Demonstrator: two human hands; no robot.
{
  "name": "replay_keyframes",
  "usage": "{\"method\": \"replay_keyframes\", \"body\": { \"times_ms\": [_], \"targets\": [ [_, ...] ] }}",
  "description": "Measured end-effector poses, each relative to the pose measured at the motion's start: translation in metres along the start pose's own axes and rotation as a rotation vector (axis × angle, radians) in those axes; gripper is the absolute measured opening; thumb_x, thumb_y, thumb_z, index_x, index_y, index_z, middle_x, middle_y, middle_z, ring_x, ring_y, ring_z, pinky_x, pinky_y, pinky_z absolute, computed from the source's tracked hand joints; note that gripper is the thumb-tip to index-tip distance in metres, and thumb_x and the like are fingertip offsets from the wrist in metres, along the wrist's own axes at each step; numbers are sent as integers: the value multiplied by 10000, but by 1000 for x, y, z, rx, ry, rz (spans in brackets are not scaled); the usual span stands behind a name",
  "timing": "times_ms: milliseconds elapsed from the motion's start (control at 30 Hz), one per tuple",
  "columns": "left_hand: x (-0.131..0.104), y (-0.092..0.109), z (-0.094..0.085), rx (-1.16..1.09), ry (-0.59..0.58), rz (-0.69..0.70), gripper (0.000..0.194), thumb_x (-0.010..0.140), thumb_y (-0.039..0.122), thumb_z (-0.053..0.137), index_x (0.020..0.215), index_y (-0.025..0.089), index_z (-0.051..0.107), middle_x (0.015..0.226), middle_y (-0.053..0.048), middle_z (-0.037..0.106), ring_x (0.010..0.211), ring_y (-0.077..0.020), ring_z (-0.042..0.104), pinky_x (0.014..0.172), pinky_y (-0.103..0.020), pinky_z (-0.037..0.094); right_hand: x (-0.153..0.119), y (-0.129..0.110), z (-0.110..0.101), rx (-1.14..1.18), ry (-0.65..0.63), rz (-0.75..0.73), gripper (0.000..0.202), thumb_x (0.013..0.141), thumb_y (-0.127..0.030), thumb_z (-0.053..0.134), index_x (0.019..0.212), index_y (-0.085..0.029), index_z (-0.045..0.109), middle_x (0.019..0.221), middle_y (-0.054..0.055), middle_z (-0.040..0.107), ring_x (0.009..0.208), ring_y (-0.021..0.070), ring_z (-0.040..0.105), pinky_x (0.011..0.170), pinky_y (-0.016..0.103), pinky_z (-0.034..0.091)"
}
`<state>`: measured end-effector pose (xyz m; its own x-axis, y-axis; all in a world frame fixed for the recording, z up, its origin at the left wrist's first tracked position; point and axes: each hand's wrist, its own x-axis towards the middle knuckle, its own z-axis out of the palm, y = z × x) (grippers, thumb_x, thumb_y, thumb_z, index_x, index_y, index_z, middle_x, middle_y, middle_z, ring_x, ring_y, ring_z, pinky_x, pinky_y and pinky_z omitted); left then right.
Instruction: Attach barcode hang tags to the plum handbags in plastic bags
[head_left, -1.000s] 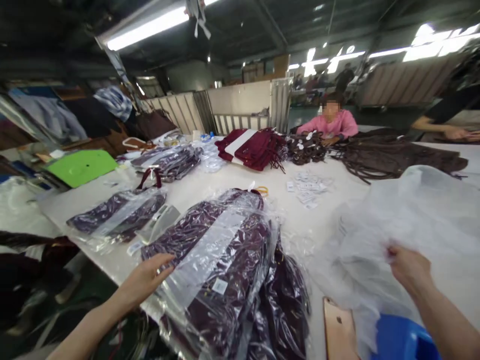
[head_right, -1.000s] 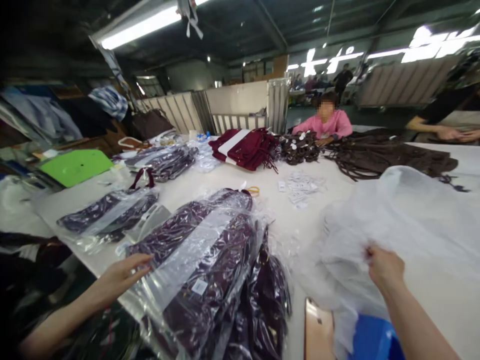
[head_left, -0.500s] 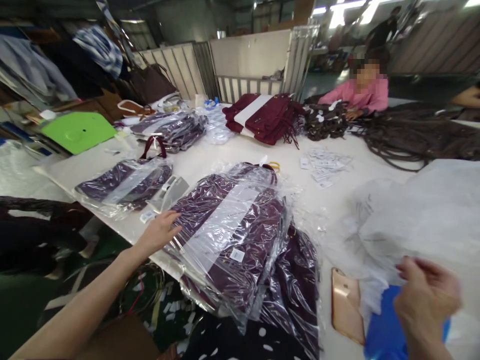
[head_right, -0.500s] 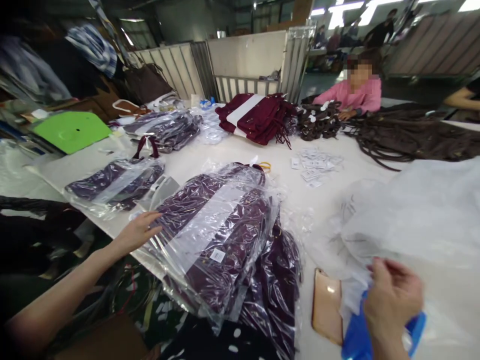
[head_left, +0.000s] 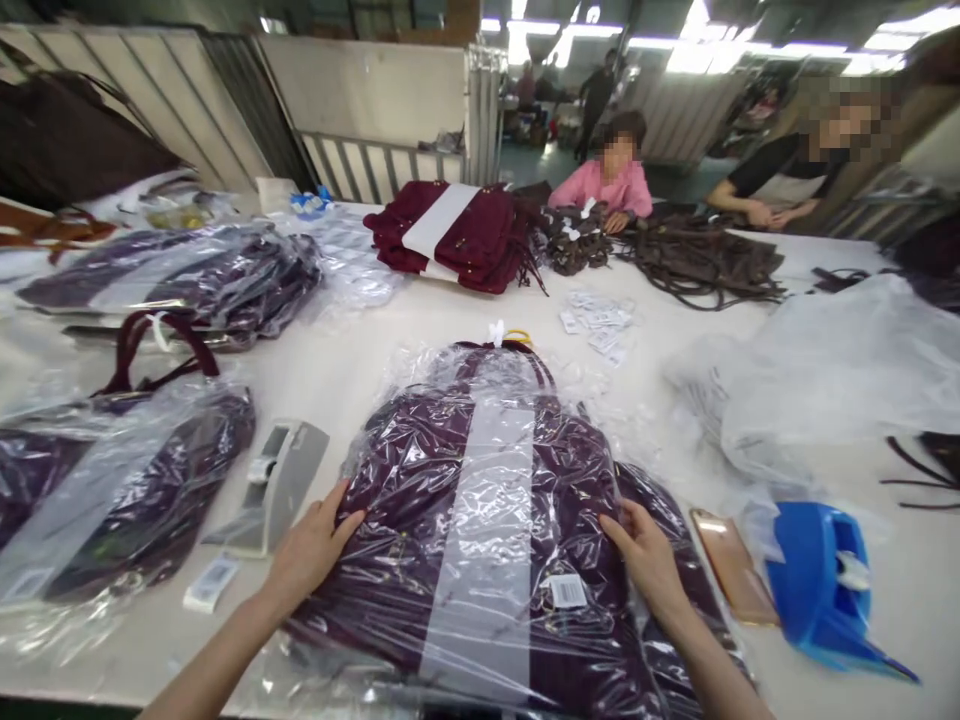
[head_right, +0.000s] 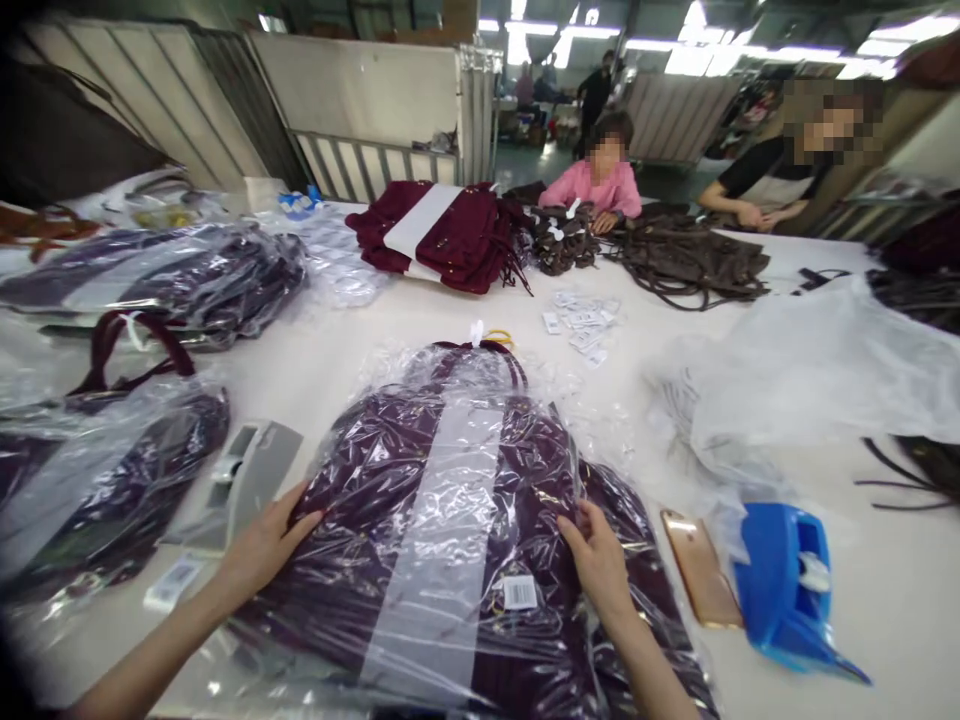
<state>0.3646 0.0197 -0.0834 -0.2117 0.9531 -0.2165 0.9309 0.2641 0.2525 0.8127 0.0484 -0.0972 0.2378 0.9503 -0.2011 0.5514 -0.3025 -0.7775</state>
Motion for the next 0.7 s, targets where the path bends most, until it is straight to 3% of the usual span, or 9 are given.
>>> {"method": "replay_keyframes", "body": {
  "times_ms": [67,133,200,267,367,467,567,700],
  "targets": [
    [-9,-6,-1,-40,-28,11,602,859,532,232,1320,161,345,1086,-119,587,949,-248,600,817,-367,463,-1,-1,-7,-105,14,0,479,694,-556,501,968,-167,561,861,86,617,808,269,586,769,407,461],
    [-14,-6,-4,0,-3,33,581,872,498,218,1306,144,374,1065,-134,590,935,-261,601,805,-388,470,5,-15,-14,-314,127,-113,460,699,-533,514,953,-153,567,916,124,597,884,301,559,815,445,435],
    [-12,3,-6,78,128,127,581,871,481,251,1294,111,398,1133,-175,560,1028,-298,556,843,-429,452,21,-44,-14,-461,260,-324,443,748,-488,503,1011,-135,549,996,149,564,981,305,512,880,449,398],
    [-4,22,-4,124,279,318,590,852,482,337,1314,119,383,1287,-183,468,1192,-321,430,935,-453,396,50,-85,-2,-480,257,-529,387,822,-422,455,1072,-133,520,1042,138,552,1022,262,490,917,394,385],
    [15,58,10,186,335,621,602,835,457,426,1373,223,292,1430,-97,323,1318,-291,258,1029,-449,305,114,-146,42,-546,47,-655,326,874,-330,423,1122,-131,495,1104,111,549,1054,201,480,938,303,368],
    [33,81,33,290,321,726,632,838,449,435,1395,237,224,1453,-93,276,1331,-290,224,1041,-471,265,185,-180,99,-748,-112,-650,357,890,-298,424,1206,-136,448,1201,110,513,1126,203,437,951,307,341],
    [41,83,52,358,314,720,663,826,445,453,1398,216,211,1461,-105,253,1333,-293,214,1046,-465,239,237,-185,148,-783,-125,-613,372,874,-332,469,1187,-132,464,1178,140,528,1108,262,443,915,388,343],
    [40,77,60,411,309,714,684,801,423,491,1396,216,224,1463,-97,248,1335,-299,202,1065,-453,181,266,-173,185,-803,-114,-577,383,849,-346,518,1145,-104,494,1105,177,557,1039,303,469,868,454,325]
  ]
}}
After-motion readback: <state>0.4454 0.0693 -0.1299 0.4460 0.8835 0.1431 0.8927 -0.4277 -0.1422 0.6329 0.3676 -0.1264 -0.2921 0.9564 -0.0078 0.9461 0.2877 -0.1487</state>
